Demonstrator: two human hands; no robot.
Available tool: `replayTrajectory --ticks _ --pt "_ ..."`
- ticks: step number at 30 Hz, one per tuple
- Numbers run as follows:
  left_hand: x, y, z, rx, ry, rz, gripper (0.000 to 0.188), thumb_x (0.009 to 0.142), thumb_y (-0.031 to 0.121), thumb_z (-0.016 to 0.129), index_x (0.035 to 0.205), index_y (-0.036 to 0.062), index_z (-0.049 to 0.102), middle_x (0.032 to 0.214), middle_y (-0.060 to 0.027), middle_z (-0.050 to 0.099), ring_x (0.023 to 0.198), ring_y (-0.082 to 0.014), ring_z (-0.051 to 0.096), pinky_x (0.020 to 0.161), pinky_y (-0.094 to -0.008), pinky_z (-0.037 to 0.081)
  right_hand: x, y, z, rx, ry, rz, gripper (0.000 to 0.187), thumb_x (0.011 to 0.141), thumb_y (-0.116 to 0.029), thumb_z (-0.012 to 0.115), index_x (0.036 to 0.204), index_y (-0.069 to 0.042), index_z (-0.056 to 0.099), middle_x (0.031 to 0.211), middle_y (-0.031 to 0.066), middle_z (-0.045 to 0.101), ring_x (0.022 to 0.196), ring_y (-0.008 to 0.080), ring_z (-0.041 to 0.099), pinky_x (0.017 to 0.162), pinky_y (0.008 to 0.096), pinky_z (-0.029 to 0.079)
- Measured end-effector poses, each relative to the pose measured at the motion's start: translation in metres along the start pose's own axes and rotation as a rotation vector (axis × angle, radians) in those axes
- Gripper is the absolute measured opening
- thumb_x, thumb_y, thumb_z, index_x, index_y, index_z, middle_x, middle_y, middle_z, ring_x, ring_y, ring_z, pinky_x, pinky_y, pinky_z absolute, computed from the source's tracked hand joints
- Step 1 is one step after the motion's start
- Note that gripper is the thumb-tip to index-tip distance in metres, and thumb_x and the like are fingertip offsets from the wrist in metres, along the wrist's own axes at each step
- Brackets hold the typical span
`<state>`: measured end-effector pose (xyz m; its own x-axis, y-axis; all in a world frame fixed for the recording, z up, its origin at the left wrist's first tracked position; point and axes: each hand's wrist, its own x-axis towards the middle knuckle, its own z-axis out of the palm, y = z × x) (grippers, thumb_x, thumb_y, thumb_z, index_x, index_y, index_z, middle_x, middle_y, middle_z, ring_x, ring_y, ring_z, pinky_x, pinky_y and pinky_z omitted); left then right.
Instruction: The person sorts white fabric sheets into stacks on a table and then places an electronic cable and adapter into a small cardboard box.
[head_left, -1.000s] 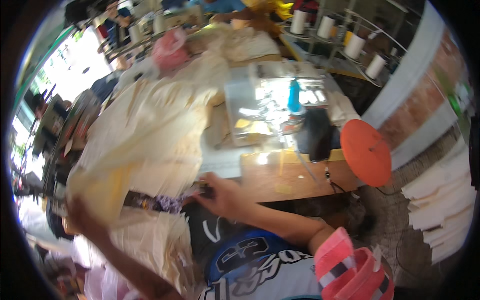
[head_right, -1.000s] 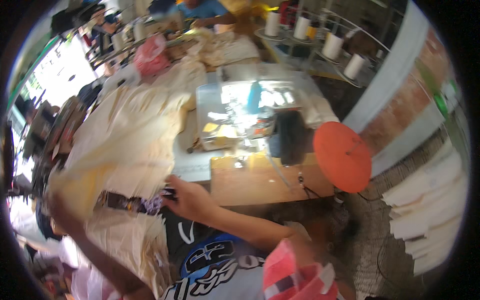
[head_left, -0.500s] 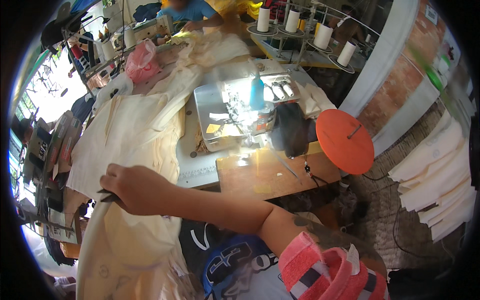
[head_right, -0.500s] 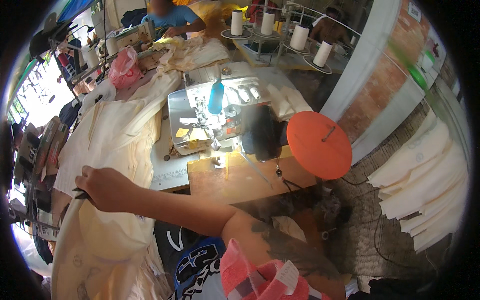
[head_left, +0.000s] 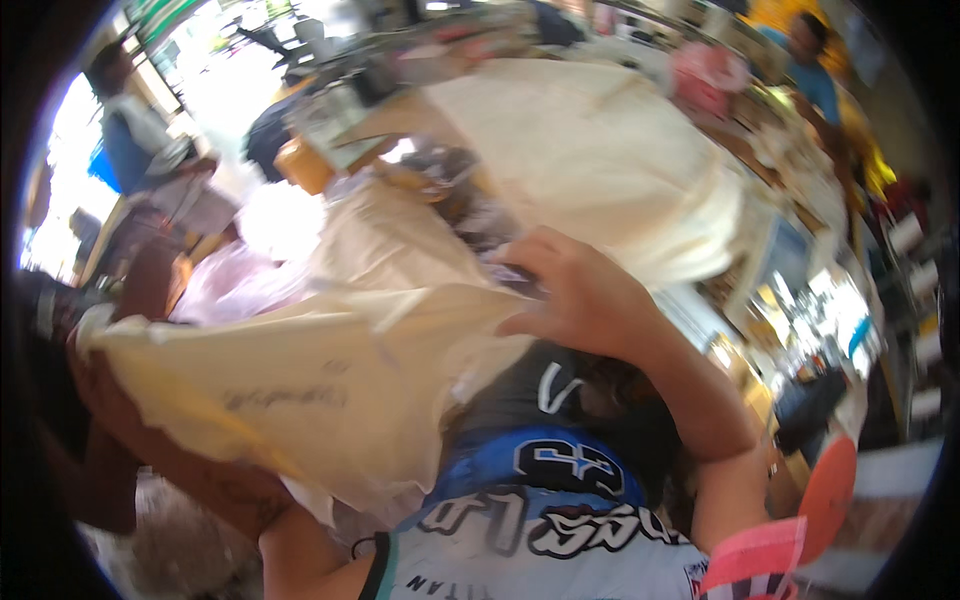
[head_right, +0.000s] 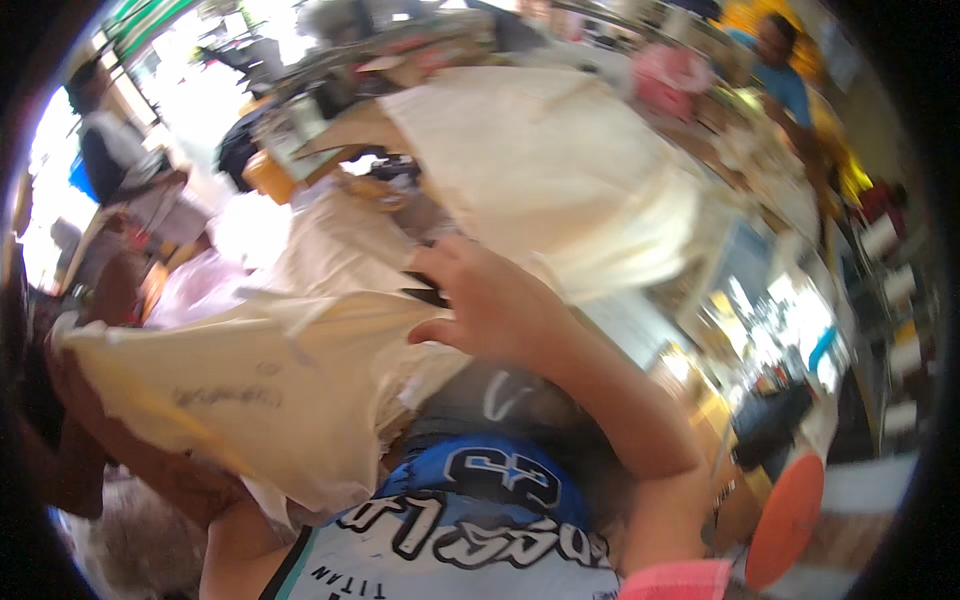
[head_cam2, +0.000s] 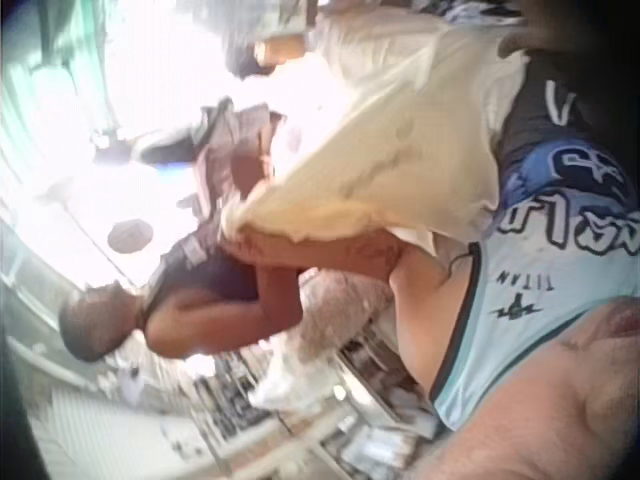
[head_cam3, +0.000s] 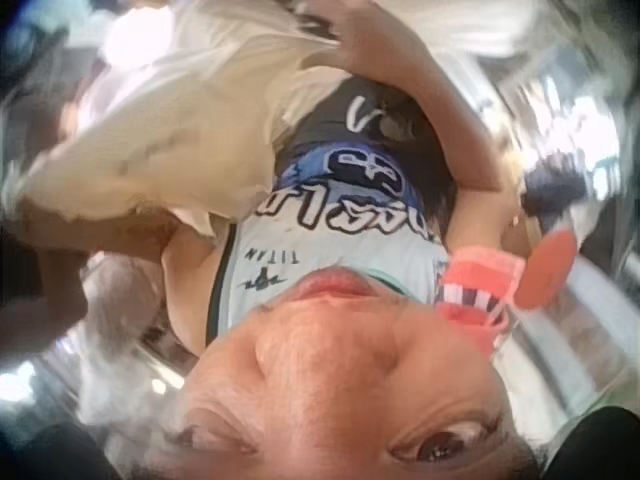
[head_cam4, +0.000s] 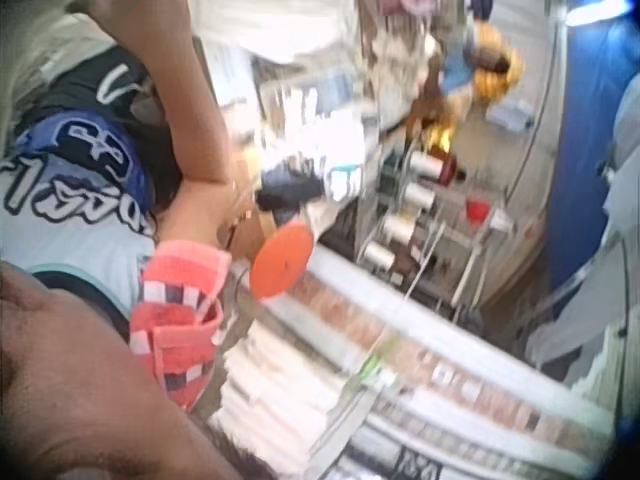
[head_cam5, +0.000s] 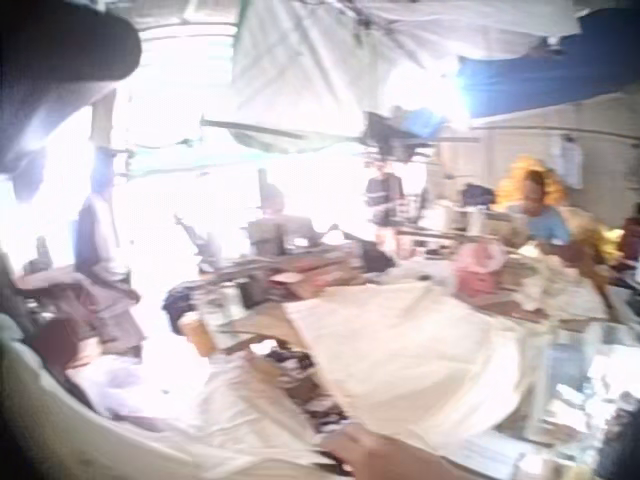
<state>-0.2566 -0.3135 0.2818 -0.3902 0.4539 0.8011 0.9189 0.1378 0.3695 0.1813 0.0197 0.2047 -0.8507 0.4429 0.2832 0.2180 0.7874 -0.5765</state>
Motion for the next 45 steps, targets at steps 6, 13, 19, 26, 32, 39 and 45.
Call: replayTrajectory --ticks 6,13,19,26,32,39,45 --pt "-0.015 0.077 0.008 -0.323 0.050 -0.035 0.027 0.094 0.025 0.063 0.104 0.0014 0.057 0.093 -0.0033 0.060 0.081 -0.0072 0.054 0.070 -0.0215 0.043 0.022 0.005 0.022 0.046 -0.048 0.108 0.027 0.082 -0.024 0.073 0.093 -0.002 0.063 0.080 0.0157 0.065 0.073 0.0310 0.063 0.067 0.0378 0.048" --pt "-0.017 0.082 0.022 -0.408 -0.220 -0.081 0.038 0.074 0.035 0.080 0.085 0.0028 0.063 0.077 -0.0013 0.061 0.070 -0.0073 0.056 0.062 -0.0236 0.044 0.013 0.000 -0.072 0.479 -0.066 0.301 0.015 0.089 -0.012 0.066 0.081 -0.001 0.059 0.056 0.0010 0.052 0.056 0.0068 0.056 0.049 0.0275 0.045" --pt "0.020 0.049 0.149 0.131 -0.599 0.017 0.027 0.074 0.005 0.072 0.101 0.0029 0.069 0.088 -0.0162 0.067 0.082 -0.0345 0.065 0.079 -0.0379 0.050 0.123 0.078 -0.026 0.248 0.343 0.186 0.016 0.094 -0.013 0.063 0.090 0.001 0.057 0.081 0.0051 0.065 0.070 0.0106 0.063 0.067 0.0261 0.055" --pt "0.013 0.067 0.088 0.274 0.213 0.253 0.025 0.071 -0.005 0.064 0.094 0.0058 0.067 0.083 -0.0123 0.063 0.081 -0.0321 0.064 0.073 -0.0387 0.050 0.096 0.033 -0.014 0.494 0.709 -0.023 0.021 0.094 -0.018 0.064 0.087 0.002 0.063 0.070 -0.0006 0.058 0.064 0.0044 0.048 0.060 0.0238 0.041" --pt "-0.086 0.053 0.102 0.088 -0.337 -0.131 0.020 0.065 -0.003 0.066 0.079 0.0084 0.074 0.076 -0.0114 0.062 0.072 -0.0312 0.064 0.068 -0.0388 0.051 0.037 0.078 0.069 0.314 0.389 0.210 0.012 0.091 -0.006 0.061 0.094 0.004 0.068 0.088 0.0090 0.071 0.080 0.0135 0.066 0.073 0.0306 0.051" --pt "-0.302 -0.046 0.197 -0.085 -1.218 -0.366 0.035 0.068 0.010 0.069 0.103 0.0078 0.071 0.101 -0.0157 0.067 0.100 -0.0334 0.064 0.088 -0.0398 0.050 -0.044 0.134 0.192 -0.110 0.040 0.220 0.026 0.081 -0.001 0.060 0.105 -0.003 0.069 0.111 0.0187 0.068 0.098 0.0387 0.063 0.083 0.0345 0.050" --pt "-0.236 0.001 0.241 0.203 -1.324 -0.408 0.032 0.080 0.028 0.070 0.104 0.0078 0.069 0.107 -0.0164 0.066 0.103 -0.0332 0.062 0.091 -0.0425 0.048 -0.064 0.088 0.138 0.011 0.263 0.168 0.028 0.085 -0.003 0.059 0.112 -0.002 0.064 0.117 0.0201 0.064 0.109 0.0397 0.060 0.087 0.0419 0.050"
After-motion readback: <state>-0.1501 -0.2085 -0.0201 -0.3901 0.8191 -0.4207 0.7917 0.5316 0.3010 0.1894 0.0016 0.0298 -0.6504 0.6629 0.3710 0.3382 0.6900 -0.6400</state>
